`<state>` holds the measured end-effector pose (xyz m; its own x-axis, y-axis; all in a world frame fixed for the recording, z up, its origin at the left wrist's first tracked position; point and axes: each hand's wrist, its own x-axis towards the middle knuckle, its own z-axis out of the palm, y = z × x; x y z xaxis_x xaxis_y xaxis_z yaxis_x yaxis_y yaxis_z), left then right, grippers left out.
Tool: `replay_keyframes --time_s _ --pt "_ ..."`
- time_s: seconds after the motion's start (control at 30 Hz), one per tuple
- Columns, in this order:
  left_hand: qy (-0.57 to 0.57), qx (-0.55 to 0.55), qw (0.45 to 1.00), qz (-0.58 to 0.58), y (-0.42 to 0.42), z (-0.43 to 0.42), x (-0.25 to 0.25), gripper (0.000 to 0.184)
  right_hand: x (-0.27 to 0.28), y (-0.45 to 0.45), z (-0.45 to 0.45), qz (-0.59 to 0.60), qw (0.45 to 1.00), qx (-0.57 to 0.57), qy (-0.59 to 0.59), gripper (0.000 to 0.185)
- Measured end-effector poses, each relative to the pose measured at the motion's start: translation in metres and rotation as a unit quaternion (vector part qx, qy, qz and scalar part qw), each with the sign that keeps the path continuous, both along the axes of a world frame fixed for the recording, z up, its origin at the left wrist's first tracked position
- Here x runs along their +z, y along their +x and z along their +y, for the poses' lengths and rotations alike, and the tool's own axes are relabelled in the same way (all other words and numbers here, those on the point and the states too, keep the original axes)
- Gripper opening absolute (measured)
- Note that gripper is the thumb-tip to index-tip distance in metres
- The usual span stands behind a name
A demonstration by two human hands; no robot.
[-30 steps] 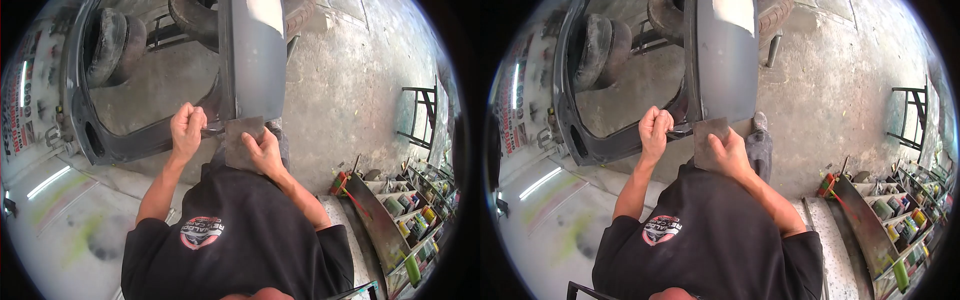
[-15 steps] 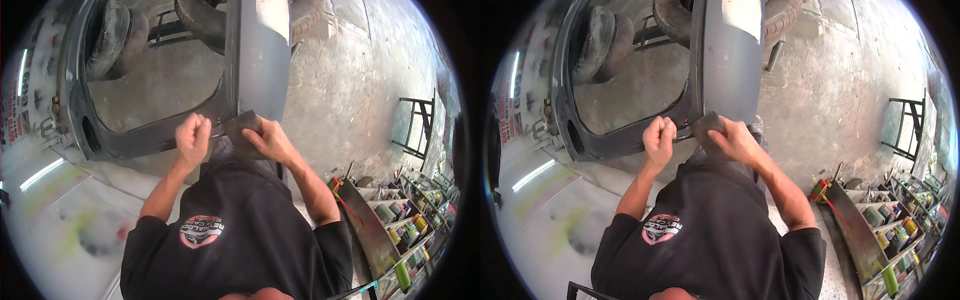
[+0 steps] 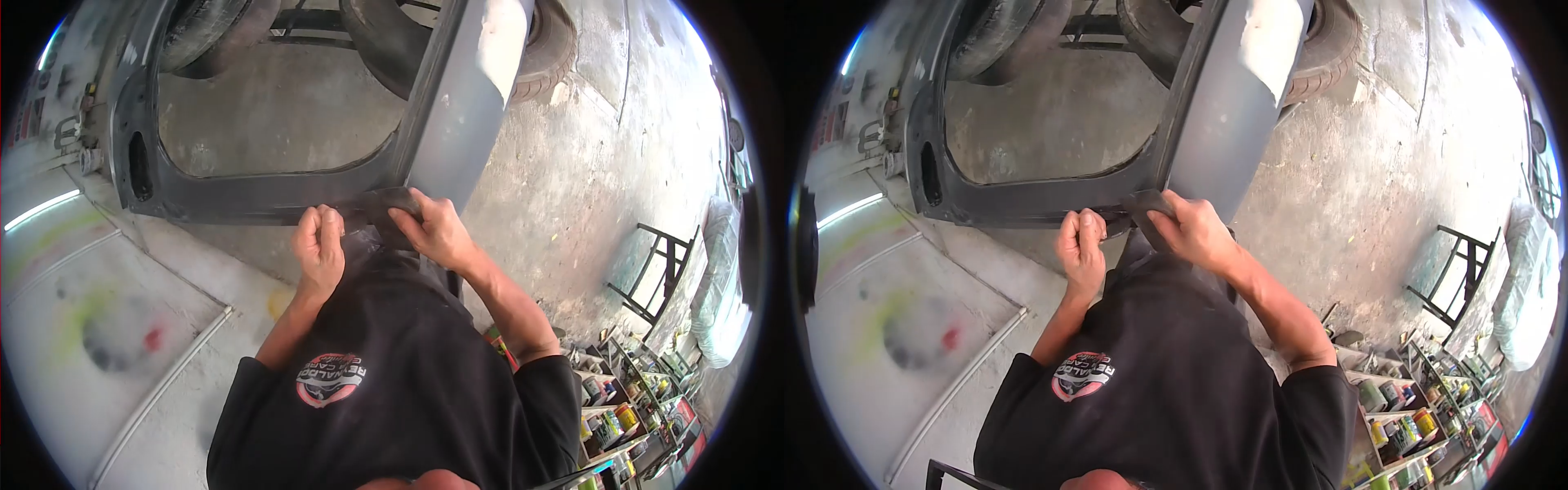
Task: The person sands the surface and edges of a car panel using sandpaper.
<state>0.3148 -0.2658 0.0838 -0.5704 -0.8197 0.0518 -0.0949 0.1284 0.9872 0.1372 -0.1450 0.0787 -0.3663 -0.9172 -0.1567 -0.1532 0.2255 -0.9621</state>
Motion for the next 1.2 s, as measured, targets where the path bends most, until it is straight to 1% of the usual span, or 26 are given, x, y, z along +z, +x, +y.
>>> replay_keyframes --time_s 0.13,0.27,0.33,0.37,0.43,0.47,0.53,0.63,0.67,0.73,0.8,0.83,0.9,1.03,1.2 --pt "0.018 -0.034 0.998 -0.052 0.009 -0.006 0.002 0.033 0.003 0.001 0.010 0.008 0.998 -0.034 0.055 0.024" --pt "0.015 -0.041 0.999 -0.005 0.006 -0.009 -0.001 0.033 0.012 -0.009 0.017 0.021 0.996 -0.021 0.089 0.023" --pt "0.046 -0.023 0.999 -0.013 0.004 -0.008 0.004 0.034 0.015 -0.013 0.021 0.021 0.993 0.007 0.116 0.023" --pt "0.057 -0.010 0.998 -0.016 0.002 -0.009 0.006 0.035 0.018 -0.016 0.019 0.017 0.994 0.018 0.103 0.023" --pt "0.036 0.009 0.999 -0.023 0.003 -0.010 0.000 0.036 0.023 -0.023 0.007 0.008 0.997 0.042 0.067 0.024" --pt "0.026 0.022 0.999 -0.028 0.002 -0.009 -0.004 0.037 0.022 -0.030 0.000 0.028 0.997 0.057 0.054 0.024" --pt "0.041 0.053 0.998 0.001 -0.003 -0.008 -0.007 0.038 0.018 -0.038 -0.004 0.053 0.994 0.088 0.040 0.025" --pt "0.078 0.079 0.993 0.036 -0.001 -0.001 -0.010 0.039 0.011 -0.042 -0.006 0.003 0.990 0.127 0.059 0.026" --pt "0.081 0.088 0.991 0.056 -0.003 -0.003 -0.010 0.039 0.010 -0.044 -0.010 0.006 0.991 0.129 0.041 0.026" --pt "0.070 0.111 0.991 0.019 -0.008 -0.003 -0.002 0.041 0.009 -0.039 -0.011 0.005 0.992 0.126 0.013 0.026" --pt "0.048 0.118 0.991 -0.038 -0.010 -0.003 0.005 0.042 0.013 -0.038 -0.009 -0.002 0.991 0.126 0.051 0.026" --pt "0.038 0.121 0.991 -0.042 -0.011 -0.002 0.004 0.042 0.015 -0.038 -0.011 -0.004 0.990 0.124 0.068 0.025" --pt "0.016 0.123 0.991 -0.050 -0.010 -0.003 0.003 0.043 0.013 -0.035 -0.010 -0.002 0.993 0.116 0.033 0.025" --pt "0.037 0.124 0.992 -0.013 -0.007 -0.007 -0.004 0.043 0.003 -0.034 -0.011 -0.013 0.995 0.103 0.007 0.024" --pt "0.054 0.126 0.990 -0.015 -0.011 -0.008 -0.002 0.044 0.011 -0.040 -0.018 0.002 0.992 0.125 0.033 0.026"
